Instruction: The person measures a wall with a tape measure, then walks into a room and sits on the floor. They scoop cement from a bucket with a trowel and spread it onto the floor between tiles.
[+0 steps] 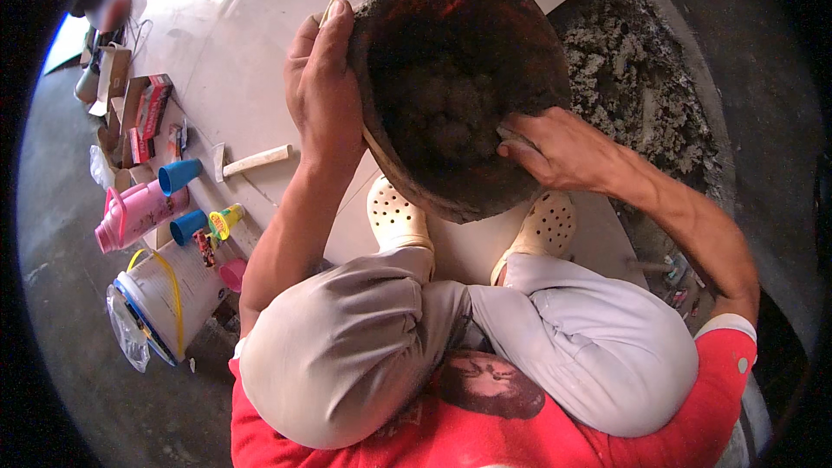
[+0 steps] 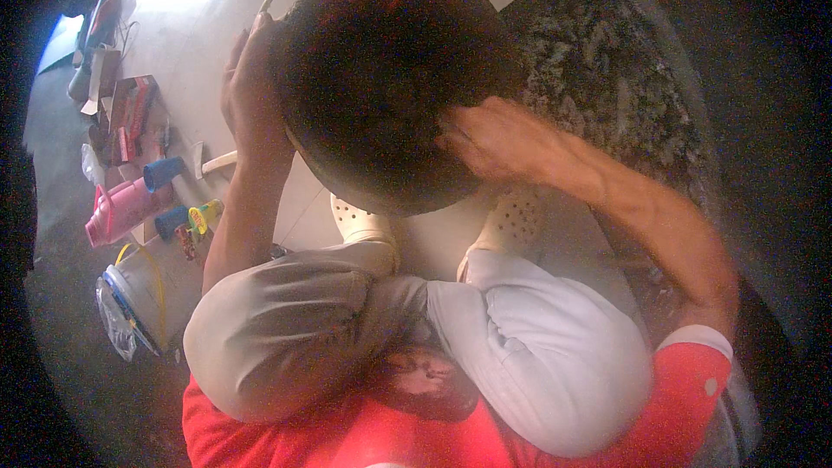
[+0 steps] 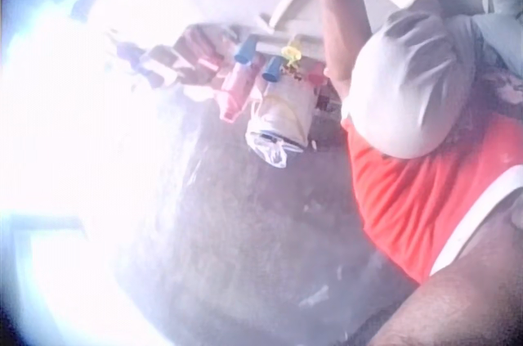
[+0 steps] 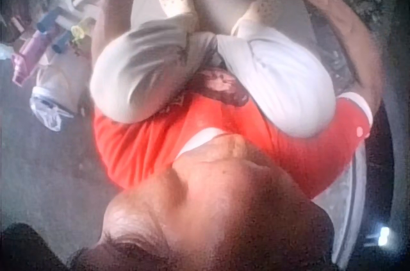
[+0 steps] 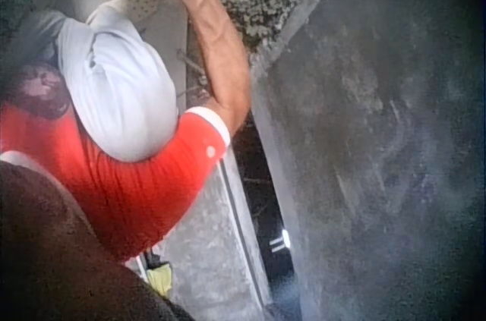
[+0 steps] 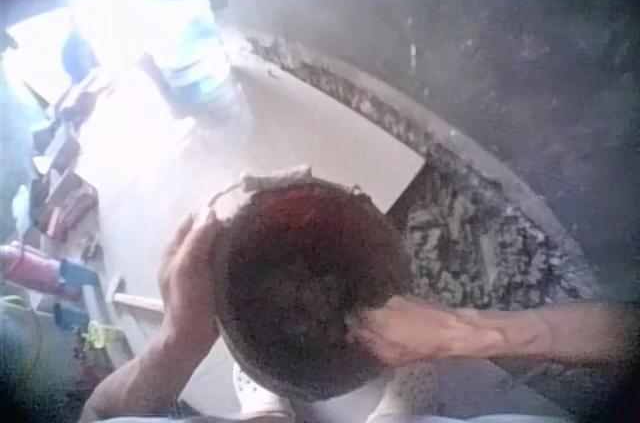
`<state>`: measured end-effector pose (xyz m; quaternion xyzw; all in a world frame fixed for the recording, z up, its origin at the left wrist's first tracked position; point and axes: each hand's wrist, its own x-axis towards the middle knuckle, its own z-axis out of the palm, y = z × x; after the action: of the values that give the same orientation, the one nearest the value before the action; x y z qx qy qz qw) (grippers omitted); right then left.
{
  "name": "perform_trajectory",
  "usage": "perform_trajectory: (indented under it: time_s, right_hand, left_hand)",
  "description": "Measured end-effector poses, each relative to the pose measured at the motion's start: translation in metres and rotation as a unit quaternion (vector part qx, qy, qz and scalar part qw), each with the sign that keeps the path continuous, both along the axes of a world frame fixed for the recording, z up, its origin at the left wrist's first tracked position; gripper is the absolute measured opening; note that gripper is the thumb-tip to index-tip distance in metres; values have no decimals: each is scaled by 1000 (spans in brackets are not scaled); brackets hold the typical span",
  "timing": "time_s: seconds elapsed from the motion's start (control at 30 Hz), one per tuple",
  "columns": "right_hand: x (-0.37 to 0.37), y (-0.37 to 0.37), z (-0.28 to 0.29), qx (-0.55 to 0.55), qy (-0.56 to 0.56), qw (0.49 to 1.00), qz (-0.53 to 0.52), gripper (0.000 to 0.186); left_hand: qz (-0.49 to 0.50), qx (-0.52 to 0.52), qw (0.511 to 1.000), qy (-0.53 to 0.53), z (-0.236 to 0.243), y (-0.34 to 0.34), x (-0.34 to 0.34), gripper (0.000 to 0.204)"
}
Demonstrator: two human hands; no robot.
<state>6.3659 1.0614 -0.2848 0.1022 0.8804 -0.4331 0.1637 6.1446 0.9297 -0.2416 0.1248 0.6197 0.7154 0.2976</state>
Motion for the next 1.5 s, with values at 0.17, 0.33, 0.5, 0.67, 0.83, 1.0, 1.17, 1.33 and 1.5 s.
perform_trajectory:
  time_s: [0.17, 0.33, 0.5, 0.67, 0.83, 1.0, 1.17, 1.33, 1.5]
  right_hand:
    - [1, -3, 15, -20, 10, 1000, -15, 29]
    - [7, -1, 28, -54, -54, 996, -54, 32]
    - [16, 8, 42, -84, -56, 992, -77, 33]
    - [33, 19, 63, -105, -75, 984, -123, 34]
    - [69, 43, 86, -104, -73, 982, -142, 32]
    - [129, 90, 97, -23, -54, 973, -223, 36]
    - [178, 138, 70, 283, 22, 929, -237, 37]
    - [178, 120, -22, 389, 3, 853, -347, 42]
    - [217, 114, -28, 365, -30, 841, -399, 41]
  left_hand:
    - [20, 1, 1000, 9, -4, -6, -2, 34]
    - [16, 17, 999, -38, -4, -6, -5, 34]
    - [84, -13, 996, -10, -8, -6, -5, 27]
    - [36, -11, 999, 2, -10, -11, -14, 26]
    - [24, 19, 996, -86, -9, -16, -21, 27]
    - [-88, 91, 977, -169, -10, -22, -33, 40]
    - [-77, 83, 984, -137, -17, -28, -35, 43]
    - [-69, 55, 984, -157, -18, -26, -42, 42]
    - [-123, 66, 973, -182, -12, -23, -41, 40]
